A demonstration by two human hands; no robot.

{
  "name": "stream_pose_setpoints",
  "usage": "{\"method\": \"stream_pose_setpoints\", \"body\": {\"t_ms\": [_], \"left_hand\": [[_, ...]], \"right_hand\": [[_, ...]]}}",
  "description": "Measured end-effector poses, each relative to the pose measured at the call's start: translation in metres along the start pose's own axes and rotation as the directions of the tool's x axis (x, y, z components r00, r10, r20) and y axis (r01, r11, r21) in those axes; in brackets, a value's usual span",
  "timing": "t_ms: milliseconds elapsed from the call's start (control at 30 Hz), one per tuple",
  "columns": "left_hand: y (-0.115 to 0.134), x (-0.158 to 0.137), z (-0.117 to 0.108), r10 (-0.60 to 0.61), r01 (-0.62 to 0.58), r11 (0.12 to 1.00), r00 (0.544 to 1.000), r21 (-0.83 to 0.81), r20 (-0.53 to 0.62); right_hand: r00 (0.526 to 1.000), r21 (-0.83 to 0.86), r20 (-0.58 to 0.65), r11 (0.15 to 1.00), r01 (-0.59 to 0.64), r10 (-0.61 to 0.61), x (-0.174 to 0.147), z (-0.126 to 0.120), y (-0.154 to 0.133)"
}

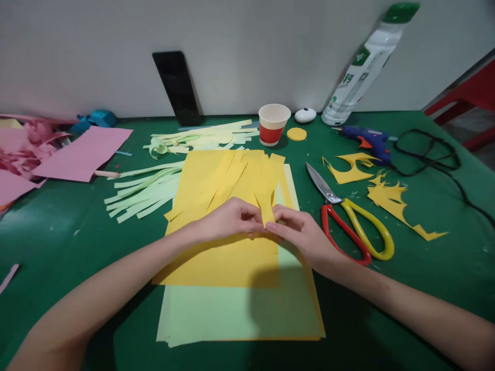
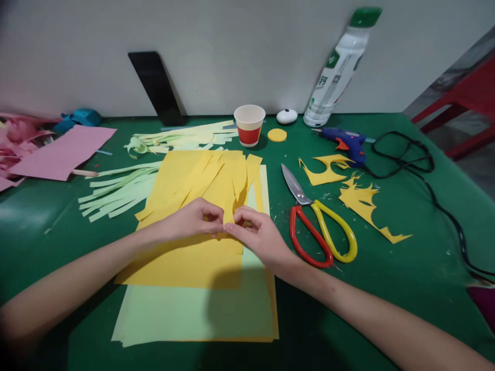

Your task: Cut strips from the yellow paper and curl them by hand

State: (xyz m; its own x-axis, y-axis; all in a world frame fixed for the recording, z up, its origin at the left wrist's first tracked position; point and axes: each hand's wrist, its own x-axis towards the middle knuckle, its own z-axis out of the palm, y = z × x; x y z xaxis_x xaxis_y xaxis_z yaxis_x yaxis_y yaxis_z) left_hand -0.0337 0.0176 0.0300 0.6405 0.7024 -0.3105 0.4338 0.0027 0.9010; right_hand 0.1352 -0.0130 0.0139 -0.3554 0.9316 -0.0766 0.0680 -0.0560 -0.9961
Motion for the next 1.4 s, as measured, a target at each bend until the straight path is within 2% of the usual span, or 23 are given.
{"method": "stream_pose_setpoints", "body": {"t_ms": [100,167,367,533,767,900,1033,1133,1267,1400], "left_hand": [[0.004,-0.003,-0.007,-0.016,0.016,1.0,0.996,0.006,0.087],[0.008,-0.006,-0.011,-0.012,0.014,1.0,0.997,-0.027,0.082],[0.015,-0.005,-0.013,-0.046,0.011,0.968,0.99,-0.251,-0.135],[0.019,-0.009,-0.02,-0.042,0.002,0.987,0.968,-0.16,-0.246],[0.018,-0.028,-0.031,-0.189,0.168,0.981,0.947,-0.102,-0.26],[0.012,-0.03,-0.037,-0.215,0.198,0.976,0.937,-0.089,-0.274],[0.005,-0.024,-0.049,-0.219,0.187,0.973,0.934,-0.137,-0.281],[-0.001,-0.019,-0.059,-0.198,0.149,0.972,0.935,-0.181,-0.295],[-0.003,-0.019,-0.067,-0.151,0.088,0.974,0.94,-0.209,-0.308],[0.001,-0.026,-0.065,-0.104,0.063,0.979,0.972,-0.194,-0.209]], "right_hand": [[0.999,0.019,0.024,0.999,-0.025,0.025,-0.003,0.001,-0.001],[0.999,0.029,0.021,0.999,-0.031,0.03,-0.005,0.001,-0.002],[0.994,0.031,0.084,0.997,-0.076,0.073,-0.015,0.016,-0.009],[0.983,0.015,0.147,0.994,-0.11,0.106,-0.015,0.038,-0.012],[0.987,-0.136,0.154,0.99,-0.026,0.047,0.004,0.058,-0.017],[0.984,-0.269,0.176,0.961,0.066,-0.018,0.009,0.07,-0.015],[0.98,-0.318,0.194,0.943,0.098,-0.037,0.013,0.078,-0.018],[0.988,-0.301,0.148,0.95,0.084,-0.04,0.024,0.072,-0.026],[1.0,-0.211,0.012,0.977,-0.003,0.006,0.047,0.047,-0.034],[0.991,-0.096,0.063,0.989,-0.114,0.121,0.07,0.028,-0.032]]}}
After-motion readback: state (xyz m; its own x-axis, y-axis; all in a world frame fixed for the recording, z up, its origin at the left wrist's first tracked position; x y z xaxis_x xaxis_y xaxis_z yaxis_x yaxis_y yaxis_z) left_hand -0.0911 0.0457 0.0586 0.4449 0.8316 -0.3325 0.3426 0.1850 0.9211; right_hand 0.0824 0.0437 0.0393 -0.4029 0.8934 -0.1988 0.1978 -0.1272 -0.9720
